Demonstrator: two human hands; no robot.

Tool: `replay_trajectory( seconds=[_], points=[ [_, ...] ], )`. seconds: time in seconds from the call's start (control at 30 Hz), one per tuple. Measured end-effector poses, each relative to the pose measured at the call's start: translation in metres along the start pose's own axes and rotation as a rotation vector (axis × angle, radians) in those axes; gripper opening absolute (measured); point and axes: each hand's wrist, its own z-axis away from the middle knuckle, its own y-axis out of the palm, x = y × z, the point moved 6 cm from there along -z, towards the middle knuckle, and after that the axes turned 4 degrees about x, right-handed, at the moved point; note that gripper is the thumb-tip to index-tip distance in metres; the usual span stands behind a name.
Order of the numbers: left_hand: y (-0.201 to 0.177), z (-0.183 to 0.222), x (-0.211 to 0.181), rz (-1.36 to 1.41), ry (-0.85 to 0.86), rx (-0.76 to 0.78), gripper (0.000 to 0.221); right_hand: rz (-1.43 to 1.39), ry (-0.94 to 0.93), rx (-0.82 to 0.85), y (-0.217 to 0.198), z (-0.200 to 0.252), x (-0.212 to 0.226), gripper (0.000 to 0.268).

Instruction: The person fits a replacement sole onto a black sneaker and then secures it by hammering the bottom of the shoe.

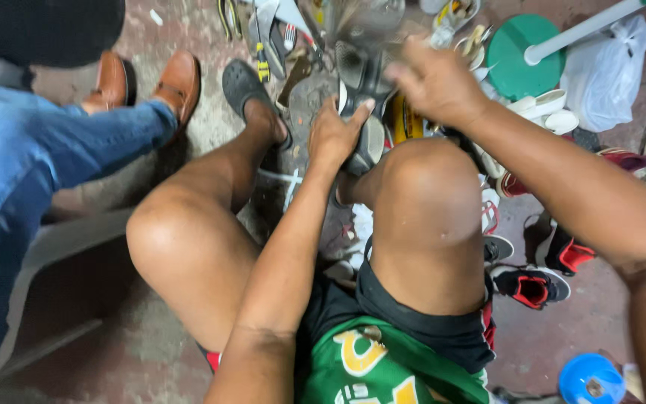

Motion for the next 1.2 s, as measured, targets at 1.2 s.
replay_trajectory(
  seconds=[1.2],
  points=[
    [-0.022,0.075,-0.022,-0.246,0.085,-0.104,0.108,-0.067,-0.092,-0.476,0.047,0.053,-0.07,0.029]
  ],
)
